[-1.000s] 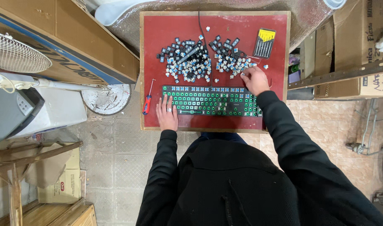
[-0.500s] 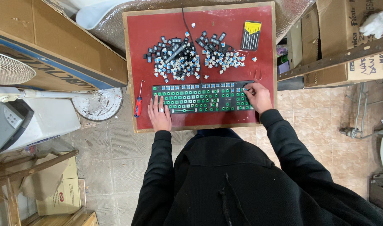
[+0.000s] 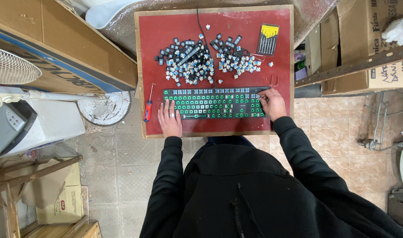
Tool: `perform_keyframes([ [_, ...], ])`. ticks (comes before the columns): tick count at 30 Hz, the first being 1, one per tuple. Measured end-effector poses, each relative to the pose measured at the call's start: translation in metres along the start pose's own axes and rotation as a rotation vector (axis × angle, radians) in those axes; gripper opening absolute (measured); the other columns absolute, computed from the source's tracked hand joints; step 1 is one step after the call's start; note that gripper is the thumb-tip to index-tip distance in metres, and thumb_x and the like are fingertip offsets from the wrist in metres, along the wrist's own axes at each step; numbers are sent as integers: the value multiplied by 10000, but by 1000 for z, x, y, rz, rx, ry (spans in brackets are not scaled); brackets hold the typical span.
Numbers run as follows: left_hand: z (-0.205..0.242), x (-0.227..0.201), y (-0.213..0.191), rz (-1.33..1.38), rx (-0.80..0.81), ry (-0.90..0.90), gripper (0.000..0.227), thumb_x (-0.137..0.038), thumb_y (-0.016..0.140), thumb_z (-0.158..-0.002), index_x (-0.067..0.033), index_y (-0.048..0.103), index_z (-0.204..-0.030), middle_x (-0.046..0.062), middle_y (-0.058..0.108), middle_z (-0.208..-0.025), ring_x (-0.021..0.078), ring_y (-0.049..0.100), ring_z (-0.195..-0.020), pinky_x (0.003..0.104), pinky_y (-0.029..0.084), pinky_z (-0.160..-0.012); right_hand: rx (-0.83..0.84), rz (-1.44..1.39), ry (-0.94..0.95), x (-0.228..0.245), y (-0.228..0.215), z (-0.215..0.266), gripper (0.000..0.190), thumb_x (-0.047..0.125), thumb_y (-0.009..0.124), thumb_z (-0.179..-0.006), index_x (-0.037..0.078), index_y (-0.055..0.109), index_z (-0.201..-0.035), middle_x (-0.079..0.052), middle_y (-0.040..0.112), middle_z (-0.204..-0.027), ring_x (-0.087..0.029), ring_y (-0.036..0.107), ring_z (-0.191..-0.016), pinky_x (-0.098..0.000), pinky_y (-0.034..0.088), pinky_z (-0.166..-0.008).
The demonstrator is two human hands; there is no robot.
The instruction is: The person assembles a mechanical keyboard by inserting switches into a green PCB and then placing keycaps onto the switches. The person works methodically across the keyboard, handling switches and keycaps one at a time.
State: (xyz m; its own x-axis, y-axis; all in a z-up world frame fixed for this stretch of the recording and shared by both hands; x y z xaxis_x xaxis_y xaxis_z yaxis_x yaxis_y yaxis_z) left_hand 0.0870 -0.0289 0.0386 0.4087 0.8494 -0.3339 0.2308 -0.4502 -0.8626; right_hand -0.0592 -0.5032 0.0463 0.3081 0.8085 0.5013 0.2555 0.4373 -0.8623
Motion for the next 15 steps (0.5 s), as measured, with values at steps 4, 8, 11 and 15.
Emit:
perform_keyframes([
  [4, 1, 1, 2, -8, 5, 2, 498, -322, 547, -1191, -275, 561, -1686, -12, 479, -1771, 321, 476, -1602, 559, 387, -1321, -33, -39, 6, -8, 3, 1, 253, 218, 928, -941, 280, 843, -1170, 33, 707, -984, -241, 740, -1056, -438, 634, -1004],
  [8, -1, 0, 0, -2, 1, 1, 493, -323, 549, -1189, -273, 568, -1679, -12, 482, -1767, 319, 476, -1600, 555, 385, -1322, -87, -95, 13, -11, 2, 3, 216, 248, 952, -932, 250, 847, -1121, 21, 678, -933, -260, 731, -1023, -443, 617, -995],
  [11, 2, 0, 2, -2, 4, 1, 489, -328, 547, -1192, -273, 569, -1677, -14, 483, -1767, 315, 474, -1601, 553, 382, -1324, -120, -119, 18, -17, 4, 8, 227, 271, 968, -925, 240, 849, -1116, 27, 679, -930, -248, 729, -1015, -435, 616, -988],
  [15, 1, 2, 4, 0, 1, -1, 489, -331, 552, -1189, -271, 573, -1674, -15, 486, -1768, 313, 474, -1603, 551, 381, -1325, -170, -100, 22, -24, 4, 10, 287, 359, 1004, -898, 235, 831, -1090, 23, 642, -929, -251, 712, -1026, -423, 613, -987],
])
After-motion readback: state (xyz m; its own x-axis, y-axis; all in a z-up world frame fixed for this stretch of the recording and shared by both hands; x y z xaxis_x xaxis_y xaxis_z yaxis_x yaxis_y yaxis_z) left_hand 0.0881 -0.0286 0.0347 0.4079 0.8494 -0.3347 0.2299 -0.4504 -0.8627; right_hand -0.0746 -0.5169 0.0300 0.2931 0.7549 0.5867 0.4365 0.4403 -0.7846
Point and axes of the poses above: each hand's wrist, its own z-axis away from the middle knuckle, its own y-axis out of the palm, x = y × z, the point moved 10 cm from there along -z, towards the middle knuckle
